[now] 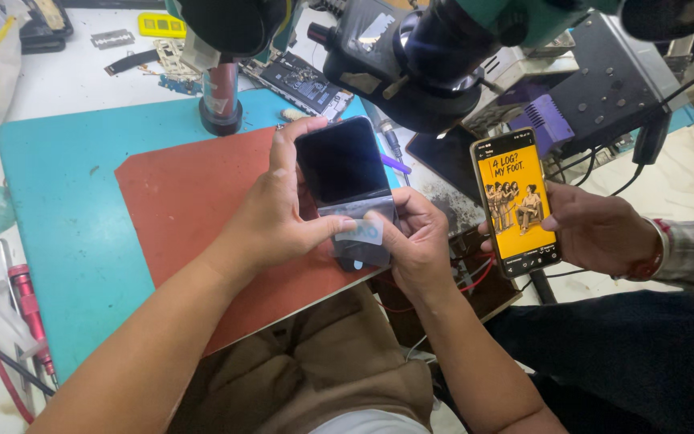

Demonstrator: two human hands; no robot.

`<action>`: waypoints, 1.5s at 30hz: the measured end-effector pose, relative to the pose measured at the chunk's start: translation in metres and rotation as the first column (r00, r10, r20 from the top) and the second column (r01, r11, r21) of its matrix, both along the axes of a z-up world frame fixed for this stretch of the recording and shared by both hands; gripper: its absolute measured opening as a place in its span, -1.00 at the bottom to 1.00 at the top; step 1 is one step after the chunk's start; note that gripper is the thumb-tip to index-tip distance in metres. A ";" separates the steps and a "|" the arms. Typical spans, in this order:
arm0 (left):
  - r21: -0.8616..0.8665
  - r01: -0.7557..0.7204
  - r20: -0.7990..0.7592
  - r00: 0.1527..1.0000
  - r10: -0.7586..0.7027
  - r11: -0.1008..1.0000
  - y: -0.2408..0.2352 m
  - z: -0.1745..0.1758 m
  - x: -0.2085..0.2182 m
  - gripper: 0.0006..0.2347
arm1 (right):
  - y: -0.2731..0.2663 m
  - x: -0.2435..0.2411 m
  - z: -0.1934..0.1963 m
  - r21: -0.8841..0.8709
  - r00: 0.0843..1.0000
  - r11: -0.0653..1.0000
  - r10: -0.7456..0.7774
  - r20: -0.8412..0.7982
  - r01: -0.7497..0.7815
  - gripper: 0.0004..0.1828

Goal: The person applies a screen protector to a smartphone. They align the protector, press it onto the screen, and smooth out bubbles. The person then peels off the backing film and continues to adjust the protector.

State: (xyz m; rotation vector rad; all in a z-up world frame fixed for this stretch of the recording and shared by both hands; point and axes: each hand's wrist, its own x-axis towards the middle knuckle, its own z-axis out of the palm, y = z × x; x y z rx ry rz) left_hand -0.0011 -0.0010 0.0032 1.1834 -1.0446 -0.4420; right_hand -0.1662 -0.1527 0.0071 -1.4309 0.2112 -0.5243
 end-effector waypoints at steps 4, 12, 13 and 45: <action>0.049 -0.029 0.013 1.000 0.029 0.998 0.001 0.004 0.001 -0.10 | 0.000 0.002 0.000 -0.012 1.000 1.000 -0.015 -0.003 0.015 -0.83; -0.016 -0.015 0.039 0.999 0.016 1.000 0.001 0.003 0.000 -0.12 | 0.002 0.000 0.000 -0.019 1.000 1.000 -0.024 -0.012 0.024 -0.85; 0.014 -0.017 0.023 1.000 0.017 1.000 0.001 0.004 0.000 -0.11 | 0.003 0.001 0.001 -0.025 1.000 1.000 -0.019 -0.002 0.019 -0.85; 0.048 -0.004 -0.028 1.000 0.005 0.999 -0.003 -0.009 -0.001 -0.10 | 0.003 -0.001 0.005 0.019 1.000 0.999 -0.028 -0.008 0.028 -0.87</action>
